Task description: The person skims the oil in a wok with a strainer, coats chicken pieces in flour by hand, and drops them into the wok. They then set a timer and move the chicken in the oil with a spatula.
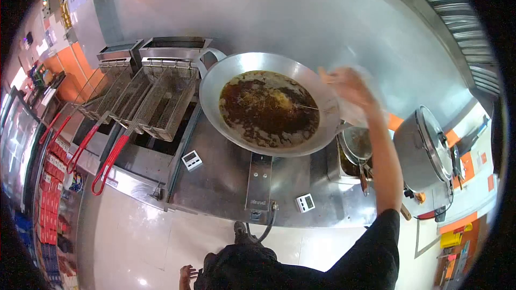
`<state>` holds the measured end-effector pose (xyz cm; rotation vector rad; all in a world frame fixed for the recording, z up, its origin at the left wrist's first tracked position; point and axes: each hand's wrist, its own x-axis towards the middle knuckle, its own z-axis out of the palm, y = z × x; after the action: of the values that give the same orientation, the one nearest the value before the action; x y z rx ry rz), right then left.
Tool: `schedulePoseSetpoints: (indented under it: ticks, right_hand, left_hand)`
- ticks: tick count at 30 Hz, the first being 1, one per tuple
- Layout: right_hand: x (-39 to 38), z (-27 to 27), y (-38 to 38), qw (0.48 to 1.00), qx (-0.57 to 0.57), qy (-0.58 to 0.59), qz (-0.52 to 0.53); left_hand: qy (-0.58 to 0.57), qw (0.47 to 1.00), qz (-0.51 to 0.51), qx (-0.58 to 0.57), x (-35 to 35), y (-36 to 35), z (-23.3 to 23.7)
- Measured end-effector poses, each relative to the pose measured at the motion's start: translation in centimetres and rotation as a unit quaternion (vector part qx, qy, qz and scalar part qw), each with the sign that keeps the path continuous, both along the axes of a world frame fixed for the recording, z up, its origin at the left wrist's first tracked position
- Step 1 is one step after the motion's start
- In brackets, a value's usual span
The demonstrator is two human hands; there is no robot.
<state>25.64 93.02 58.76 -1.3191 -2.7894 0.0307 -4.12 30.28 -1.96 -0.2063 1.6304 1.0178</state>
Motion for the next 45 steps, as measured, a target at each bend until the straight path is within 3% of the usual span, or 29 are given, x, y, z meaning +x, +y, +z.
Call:
schedulePoseSetpoints:
  ticks: [1,3,5,7,9,10,11,12,13,14,15,16,17,18,19,20,22,24,26,27,29,31,33,35,36,40,41,43,45]
  right_hand:
    - [4.0,0.3,-1.1,0.978,-0.002,0.140,0.154]
    - [8.8,0.4,-6.1,0.917,0.003,0.268,0.296]
    - [12.3,0.6,-15.4,0.959,0.268,0.078,0.056]
    - [12.0,1.0,-25.9,0.930,0.313,0.065,-0.183]
    - [12.0,-1.4,-33.9,0.894,0.149,0.306,-0.292]
    - [13.8,-4.2,-36.7,0.848,0.061,0.443,-0.284]
    - [14.0,-7.0,-40.1,0.799,0.044,0.401,-0.445]
    - [16.8,-11.1,-43.4,0.782,-0.028,0.457,-0.422]
    - [18.3,-15.8,-47.8,0.765,-0.047,0.517,-0.381]
    - [19.7,-20.5,-52.2,0.743,-0.069,0.573,-0.338]
    - [22.9,-29.3,-57.0,0.711,-0.057,0.584,-0.386]
    - [21.5,-31.3,-61.4,0.718,-0.077,0.505,-0.473]
    - [18.3,-30.3,-65.4,0.619,-0.138,0.553,-0.540]
    - [18.3,-33.5,-69.1,0.514,-0.186,0.506,-0.667]
    - [15.3,-30.2,-69.4,0.324,-0.227,0.441,-0.806]
    - [15.5,-30.0,-71.4,0.295,-0.223,0.443,-0.817]
    - [14.6,-30.0,-79.7,0.296,-0.081,0.759,-0.575]
    - [12.2,-26.2,-85.4,0.198,0.036,0.886,-0.419]
    - [11.5,-21.4,-88.8,0.126,0.207,0.882,-0.404]
    - [12.4,-21.8,-92.3,0.197,0.236,0.842,-0.444]
    - [13.5,-21.9,-98.9,0.242,0.283,0.783,-0.499]
    - [13.7,-19.9,-105.8,0.204,0.293,0.867,-0.347]
    - [13.1,-18.4,-112.6,0.230,0.365,0.782,-0.450]
    - [12.7,-18.4,-120.1,0.158,0.419,0.714,-0.539]
    - [11.9,-18.8,-124.1,0.122,0.455,0.695,-0.543]
    - [9.5,-16.9,-135.3,0.048,0.366,0.301,-0.879]
    - [9.0,-18.4,-139.3,0.019,0.386,0.338,-0.858]
    - [6.5,-24.9,-148.6,-0.017,0.409,0.382,-0.829]
    - [5.7,-29.4,-154.0,0.060,0.521,0.386,-0.759]
  left_hand:
    - [0.003,0.999,-0.005,-0.032,-0.4,0.0,-0.4]
    - [0.003,0.998,-0.020,-0.059,-1.2,-0.2,-0.5]
    - [0.021,0.996,-0.079,-0.047,-1.9,-0.7,0.2]
    - [0.177,0.917,-0.358,0.011,-4.3,-2.4,-5.4]
    - [0.411,0.653,-0.634,0.058,-5.7,-3.7,-9.0]
    - [0.409,0.628,-0.654,0.099,-6.3,-3.7,-9.7]
    - [0.406,0.603,-0.673,0.140,-6.9,-3.6,-10.2]
    - [0.400,0.551,-0.701,0.211,-7.1,-3.4,-10.2]
    - [0.373,0.606,-0.650,0.266,-7.1,-3.7,-9.7]
    - [0.369,0.600,-0.656,0.270,-6.7,-3.4,-9.4]
    - [0.370,0.535,-0.727,0.218,-6.3,-2.6,-9.1]
    - [0.370,0.463,-0.789,0.164,-5.9,-1.4,-8.8]
    - [0.372,0.453,-0.792,0.168,-5.2,0.1,-8.2]
    - [0.273,0.593,-0.747,0.127,-4.0,1.7,-7.3]
    - [0.151,0.702,-0.692,0.075,-3.5,1.5,-6.3]
    - [0.046,0.795,-0.605,0.011,-3.0,1.4,-5.5]
    - [-0.164,0.747,-0.639,-0.079,-4.1,4.3,-10.7]
    - [0.082,0.669,-0.729,-0.121,1.1,5.0,-6.3]
    - [0.114,0.624,-0.769,-0.076,5.3,6.0,-4.1]
    - [0.118,0.567,-0.812,-0.073,8.1,6.0,-4.0]
    - [0.142,0.579,-0.800,-0.063,13.6,5.2,-4.0]
    - [0.145,0.527,-0.836,-0.042,19.4,1.1,-2.9]
    - [0.144,0.468,-0.872,-0.016,25.5,-4.5,-1.6]
    - [0.100,0.469,-0.878,0.008,31.1,-11.3,-0.6]
    - [0.109,0.420,-0.901,0.013,33.7,-14.6,-0.1]
    - [0.004,0.261,-0.964,0.041,40.7,-25.6,2.6]
    - [0.003,0.198,-0.979,0.039,41.7,-27.0,3.5]
    - [0.009,0.190,-0.981,0.034,42.5,-29.4,4.1]
    - [0.017,0.179,-0.983,0.029,43.5,-30.0,4.1]
